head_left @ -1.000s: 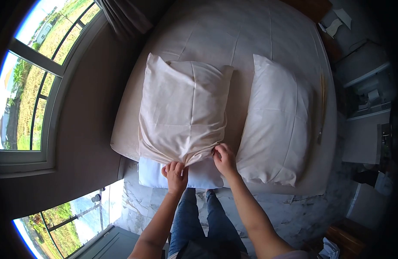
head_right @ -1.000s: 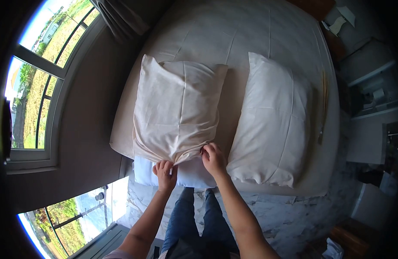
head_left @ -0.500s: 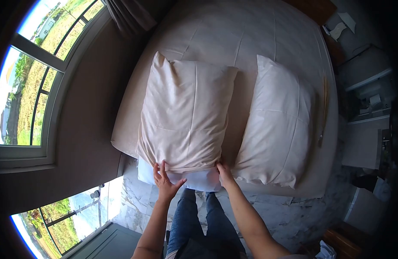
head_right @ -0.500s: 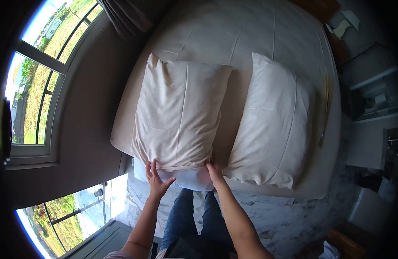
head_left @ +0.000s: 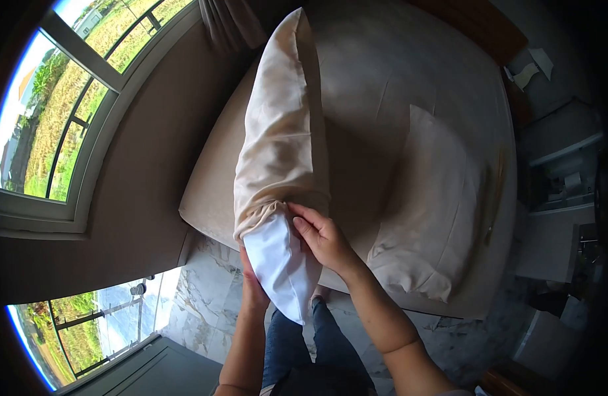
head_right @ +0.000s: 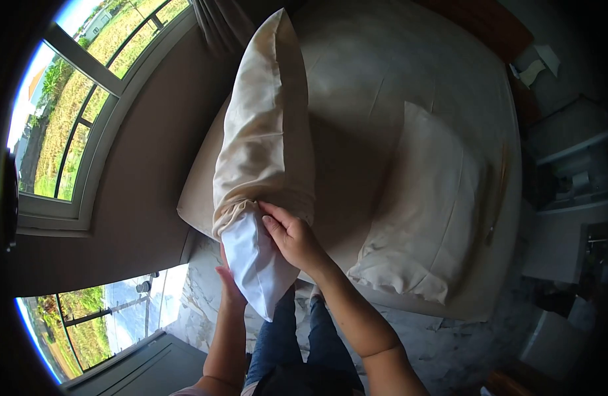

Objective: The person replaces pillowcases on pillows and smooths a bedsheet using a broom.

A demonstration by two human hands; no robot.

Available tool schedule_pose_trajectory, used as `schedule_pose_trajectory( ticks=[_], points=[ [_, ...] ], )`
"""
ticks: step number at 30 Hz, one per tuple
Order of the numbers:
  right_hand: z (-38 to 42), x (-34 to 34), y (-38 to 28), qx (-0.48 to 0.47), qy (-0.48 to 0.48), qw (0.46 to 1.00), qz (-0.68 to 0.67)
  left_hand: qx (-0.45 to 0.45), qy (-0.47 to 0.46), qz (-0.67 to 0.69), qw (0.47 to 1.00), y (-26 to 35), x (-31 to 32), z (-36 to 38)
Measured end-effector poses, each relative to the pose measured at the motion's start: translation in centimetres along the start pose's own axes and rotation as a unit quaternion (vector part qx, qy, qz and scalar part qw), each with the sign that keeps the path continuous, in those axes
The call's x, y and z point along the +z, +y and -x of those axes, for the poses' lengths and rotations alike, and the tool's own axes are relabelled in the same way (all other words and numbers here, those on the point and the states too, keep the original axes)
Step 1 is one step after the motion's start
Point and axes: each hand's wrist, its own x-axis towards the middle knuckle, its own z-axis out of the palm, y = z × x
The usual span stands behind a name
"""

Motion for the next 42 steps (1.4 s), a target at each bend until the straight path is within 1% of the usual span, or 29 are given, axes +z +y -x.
schedule_pose_trajectory(
  ticks=[1,3,4,5,7,8,9,11,13,14,18,20,21,22,23,24,25,27,28,29,30,32,33,34,36,37,38,40,42],
  points=[
    [-0.3,0.5,0.7,-0.01,0.051,0.998,0.02,0.04,0.019,0.031,0.999,0.6,0.3,-0.4],
    [-0.9,1.4,1.6,-0.032,0.151,0.986,0.057,-0.017,0.05,-0.102,0.993,1.9,0.6,-0.2],
    [-1.4,1.5,1.9,-0.063,0.177,0.973,0.133,-0.047,0.066,-0.168,0.983,2.5,0.7,0.0],
    [-2.0,1.7,2.0,-0.093,0.203,0.953,0.207,-0.092,0.083,-0.104,0.987,3.2,0.8,-0.1],
    [-2.8,2.2,1.8,-0.159,0.231,0.905,0.32,-0.117,0.098,-0.001,0.988,4.2,1.0,-0.2],
    [-2.5,2.4,1.2,-0.197,0.223,0.88,0.37,-0.127,0.102,0.052,0.985,4.5,1.2,-0.3],
    [-2.2,2.2,0.3,-0.207,0.162,0.903,0.34,-0.126,0.128,0.097,0.979,5.0,1.5,-0.1],
    [-0.9,2.2,-1.9,-0.235,0.059,0.92,0.308,-0.101,0.127,-0.018,0.987,4.2,1.4,-0.5],
    [0.9,1.9,-3.0,-0.162,-0.035,0.96,0.226,-0.092,0.109,-0.156,0.978,2.1,-0.7,-1.3],
    [1.6,1.7,-3.2,-0.123,-0.082,0.972,0.184,-0.061,0.118,-0.158,0.978,0.5,-1.6,-1.2],
    [1.5,1.7,-3.8,-0.066,-0.081,0.973,0.204,0.048,0.126,-0.205,0.969,-2.0,-2.0,-1.4],
    [1.3,3.2,-3.0,-0.227,-0.071,0.928,0.286,0.101,0.128,-0.253,0.954,-1.6,-0.5,-0.9],
    [2.0,3.7,-2.6,-0.24,-0.137,0.9,0.337,0.067,0.127,-0.11,0.983,-1.1,-0.6,-1.0],
    [3.2,4.4,-2.4,-0.276,-0.157,0.898,0.304,0.032,0.123,0.035,0.991,-0.4,-0.9,-1.7],
    [4.9,4.9,-1.9,-0.281,-0.177,0.888,0.318,-0.004,0.118,0.181,0.976,0.3,-1.2,-2.4],
    [6.4,5.2,-1.5,-0.284,-0.198,0.877,0.332,-0.04,0.11,0.323,0.939,0.9,-1.4,-3.0],
    [7.2,5.2,-0.9,-0.272,-0.176,0.891,0.318,-0.076,0.099,0.458,0.88,1.4,-1.3,-3.3],
    [8.1,4.6,0.3,-0.25,-0.132,0.914,0.291,-0.046,0.167,0.394,0.903,2.8,0.5,-2.8],
    [8.5,4.0,0.1,-0.231,-0.11,0.928,0.272,0.069,0.197,0.072,0.975,1.2,0.3,-2.2],
    [9.0,3.3,-0.2,-0.213,-0.088,0.94,0.252,0.142,0.303,-0.258,0.906,-0.3,0.0,-1.7],
    [9.5,2.8,-0.3,-0.193,-0.066,0.951,0.231,0.124,0.3,-0.242,0.914,0.1,0.3,-1.5],
    [10.4,2.5,0.1,-0.22,-0.034,0.95,0.219,0.085,0.29,-0.205,0.931,2.3,1.8,-1.2],
    [10.7,2.6,-0.4,-0.224,-0.021,0.95,0.215,0.093,0.328,-0.02,0.94,3.7,4.0,-1.8],
    [11.2,2.6,-0.7,-0.227,-0.009,0.951,0.211,0.123,0.314,-0.032,0.941,4.0,5.2,-1.8],
    [12.0,2.3,0.5,-0.2,0.084,0.963,0.157,0.187,0.285,-0.055,0.939,3.7,7.2,-1.8],
    [12.2,2.0,1.3,-0.189,0.147,0.956,0.172,0.247,0.258,-0.206,0.911,2.9,8.2,-2.0],
    [12.4,1.7,2.4,-0.177,0.21,0.944,0.185,0.272,0.229,-0.281,0.892,1.8,8.9,-2.0],
    [13.8,1.0,6.2,-0.076,0.302,0.935,0.17,0.215,0.097,-0.437,0.868,-1.3,8.8,-1.5],
    [15.7,-0.5,13.9,0.114,0.335,0.935,-0.021,0.094,-0.033,-0.572,0.814,-3.8,8.4,-0.3]
  ],
)
